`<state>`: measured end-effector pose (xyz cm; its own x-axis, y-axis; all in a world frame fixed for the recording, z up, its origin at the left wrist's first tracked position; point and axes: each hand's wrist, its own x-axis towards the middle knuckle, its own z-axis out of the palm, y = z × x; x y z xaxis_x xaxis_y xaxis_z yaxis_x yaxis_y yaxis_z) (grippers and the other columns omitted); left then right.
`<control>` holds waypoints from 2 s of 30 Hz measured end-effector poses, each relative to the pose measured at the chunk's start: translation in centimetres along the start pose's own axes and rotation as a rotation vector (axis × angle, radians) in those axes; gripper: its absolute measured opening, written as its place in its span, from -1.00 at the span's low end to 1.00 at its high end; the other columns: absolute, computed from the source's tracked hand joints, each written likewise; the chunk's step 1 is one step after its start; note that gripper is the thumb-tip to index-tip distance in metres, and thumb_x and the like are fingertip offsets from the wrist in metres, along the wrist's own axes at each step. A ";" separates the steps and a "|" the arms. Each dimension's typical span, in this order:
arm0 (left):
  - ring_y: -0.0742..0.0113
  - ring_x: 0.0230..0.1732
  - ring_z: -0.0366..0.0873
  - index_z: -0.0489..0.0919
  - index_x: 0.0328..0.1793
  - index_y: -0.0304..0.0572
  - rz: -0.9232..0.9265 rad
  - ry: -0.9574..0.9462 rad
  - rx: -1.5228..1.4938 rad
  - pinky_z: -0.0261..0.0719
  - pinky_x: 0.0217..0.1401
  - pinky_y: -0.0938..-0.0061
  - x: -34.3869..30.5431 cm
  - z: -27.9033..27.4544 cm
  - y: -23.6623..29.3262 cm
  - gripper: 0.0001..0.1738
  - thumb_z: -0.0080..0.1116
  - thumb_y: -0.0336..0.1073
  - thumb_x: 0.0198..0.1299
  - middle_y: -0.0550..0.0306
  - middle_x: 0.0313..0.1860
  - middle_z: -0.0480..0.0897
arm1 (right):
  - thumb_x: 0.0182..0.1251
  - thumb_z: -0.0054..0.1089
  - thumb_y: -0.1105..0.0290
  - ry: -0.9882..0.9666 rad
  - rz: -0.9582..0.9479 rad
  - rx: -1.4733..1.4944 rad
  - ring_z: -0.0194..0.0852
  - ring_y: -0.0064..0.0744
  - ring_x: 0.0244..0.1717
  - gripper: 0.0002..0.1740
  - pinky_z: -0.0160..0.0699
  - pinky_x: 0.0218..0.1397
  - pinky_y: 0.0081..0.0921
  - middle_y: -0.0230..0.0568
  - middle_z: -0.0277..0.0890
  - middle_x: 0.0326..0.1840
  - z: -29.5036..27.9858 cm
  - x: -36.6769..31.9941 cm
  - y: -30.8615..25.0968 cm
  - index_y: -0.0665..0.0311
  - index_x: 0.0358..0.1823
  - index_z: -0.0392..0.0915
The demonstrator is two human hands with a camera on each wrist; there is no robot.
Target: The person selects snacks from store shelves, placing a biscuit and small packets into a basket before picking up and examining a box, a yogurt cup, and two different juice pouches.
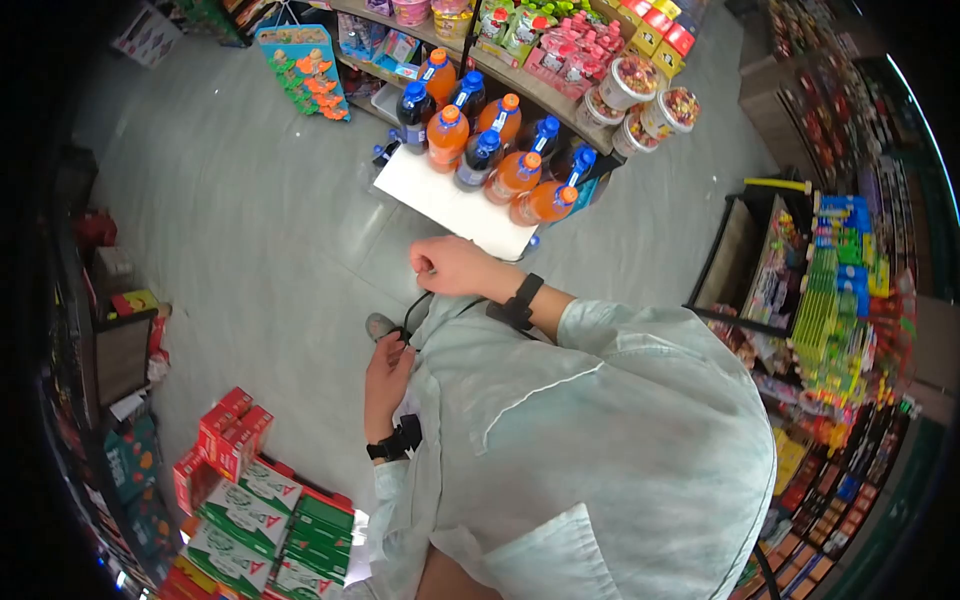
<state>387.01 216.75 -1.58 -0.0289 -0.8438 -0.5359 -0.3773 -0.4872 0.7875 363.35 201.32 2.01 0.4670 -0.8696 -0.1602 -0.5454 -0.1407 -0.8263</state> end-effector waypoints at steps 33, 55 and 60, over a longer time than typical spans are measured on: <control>0.15 0.11 0.71 0.53 0.40 -0.21 0.020 0.006 0.234 0.66 0.20 0.29 21.8 -38.5 -0.2 -0.47 0.32 -0.14 0.40 -0.10 0.11 0.73 | 0.29 0.19 0.45 0.004 -0.038 0.116 0.72 -0.11 -0.17 -0.82 0.65 -0.08 -0.25 -0.14 0.71 -0.23 9.0 35.6 -12.9 0.25 -0.10 0.61; 0.14 0.06 0.72 0.53 0.37 -0.25 0.261 -0.230 0.219 0.65 0.18 0.30 57.4 -64.6 13.0 -0.47 0.32 -0.14 0.40 -0.11 0.11 0.73 | 0.35 0.25 0.35 0.338 0.300 0.001 0.76 -0.01 -0.06 -0.73 0.66 0.04 -0.15 -0.03 0.76 -0.14 0.9 63.2 -17.6 0.28 0.03 0.63; 0.13 0.03 0.74 0.56 0.30 -0.29 0.306 -0.241 0.316 0.65 0.14 0.31 64.0 -67.4 13.9 -0.52 0.32 -0.14 0.40 -0.08 0.06 0.76 | 0.37 0.25 0.35 0.427 0.371 0.052 0.77 -0.09 -0.05 -0.75 0.67 0.03 -0.21 -0.07 0.76 -0.16 1.4 64.5 -18.1 0.28 0.01 0.63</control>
<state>442.29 140.78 -4.43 -0.3808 -0.8435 -0.3789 -0.5792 -0.1018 0.8088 404.31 148.45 5.82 -0.0783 -0.9721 -0.2212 -0.5790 0.2250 -0.7836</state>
